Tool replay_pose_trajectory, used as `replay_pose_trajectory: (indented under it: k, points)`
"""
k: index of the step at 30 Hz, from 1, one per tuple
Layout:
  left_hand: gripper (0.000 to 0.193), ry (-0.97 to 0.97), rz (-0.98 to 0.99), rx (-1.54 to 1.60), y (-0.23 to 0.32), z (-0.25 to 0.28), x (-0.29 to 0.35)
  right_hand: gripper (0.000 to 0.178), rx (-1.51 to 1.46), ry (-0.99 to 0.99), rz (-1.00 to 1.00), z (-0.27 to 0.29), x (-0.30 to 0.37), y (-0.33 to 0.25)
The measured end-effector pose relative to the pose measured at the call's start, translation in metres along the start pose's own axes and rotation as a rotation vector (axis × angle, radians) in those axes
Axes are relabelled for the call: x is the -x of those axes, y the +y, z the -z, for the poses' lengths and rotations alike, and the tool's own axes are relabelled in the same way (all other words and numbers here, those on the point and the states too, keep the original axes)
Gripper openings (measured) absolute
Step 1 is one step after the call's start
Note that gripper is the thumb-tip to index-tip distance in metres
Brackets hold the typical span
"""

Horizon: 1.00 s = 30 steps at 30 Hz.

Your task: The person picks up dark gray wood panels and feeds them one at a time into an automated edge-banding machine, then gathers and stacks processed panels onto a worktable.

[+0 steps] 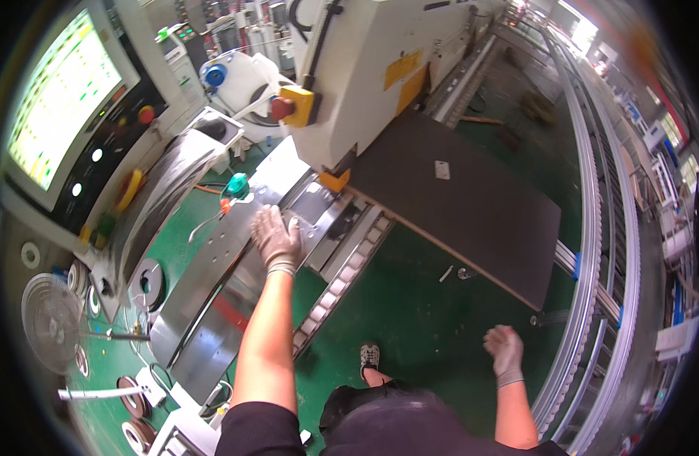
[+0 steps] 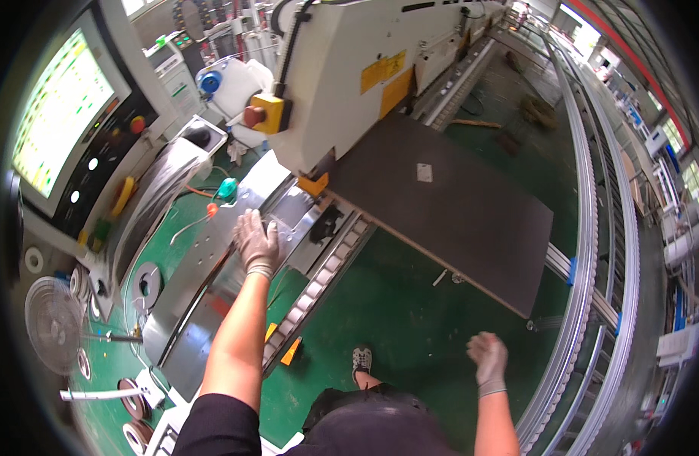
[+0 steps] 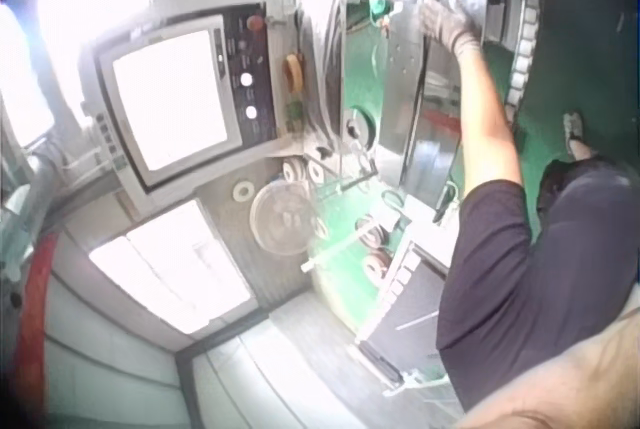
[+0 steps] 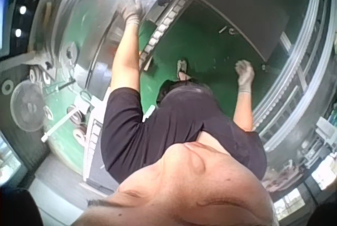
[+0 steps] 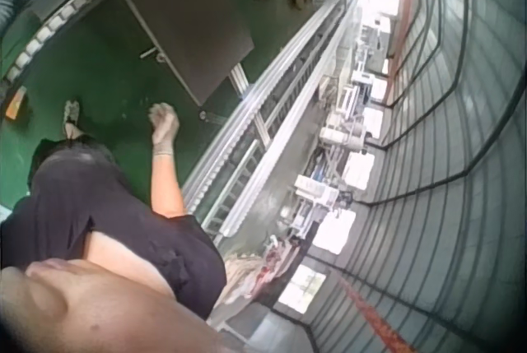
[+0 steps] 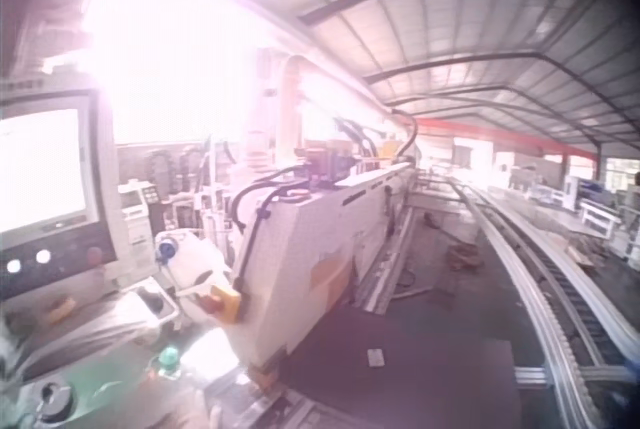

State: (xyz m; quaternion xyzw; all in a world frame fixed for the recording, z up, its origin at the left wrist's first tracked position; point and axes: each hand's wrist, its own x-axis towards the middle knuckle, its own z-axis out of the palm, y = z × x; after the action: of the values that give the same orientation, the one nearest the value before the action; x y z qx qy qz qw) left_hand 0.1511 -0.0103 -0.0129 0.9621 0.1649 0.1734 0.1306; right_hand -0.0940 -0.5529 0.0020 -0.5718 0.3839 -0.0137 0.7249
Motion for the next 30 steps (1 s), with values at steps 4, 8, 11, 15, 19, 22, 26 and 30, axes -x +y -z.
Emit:
replay_pose_trajectory:
  k: [4, 8, 11, 15, 19, 22, 26, 30]
  points:
    - [0.023, 0.11, -0.154, 0.248, 0.001, 0.026, 0.03, 0.042, 0.312, -0.505, -0.204, -0.085, 0.042, 0.09]
    - [0.028, -0.032, -0.003, 0.841, -0.03, 0.092, 0.17, 0.041, 1.027, -1.164, 0.064, -0.141, 0.097, 0.153]
    - [0.038, 0.081, 0.026, 0.451, -0.098, 0.164, 0.306, 0.043, 1.433, -1.5, 0.375, -0.173, 0.134, 0.146]
    - [0.041, 0.196, 0.613, -0.056, -0.195, 0.236, 0.543, 0.036, 1.631, -1.593, 0.424, -0.174, 0.115, 0.173]
    - [0.036, 0.691, 1.515, -0.267, -0.235, 0.288, 0.786, 0.024, 1.584, -1.436, 0.261, -0.19, 0.053, 0.209]
    - [0.03, 1.399, 2.046, -0.104, -0.21, 0.289, 0.968, 0.006, 1.394, -1.183, -0.15, -0.214, 0.068, 0.217]
    - [0.031, 1.646, 1.902, 0.511, -0.2, 0.292, 1.023, 0.007, 1.29, -1.17, -0.178, -0.233, 0.109, 0.221]
    - [0.028, 1.933, 1.986, 0.788, -0.251, 0.308, 0.971, 0.012, 1.395, -1.323, -0.125, -0.213, 0.123, 0.233]
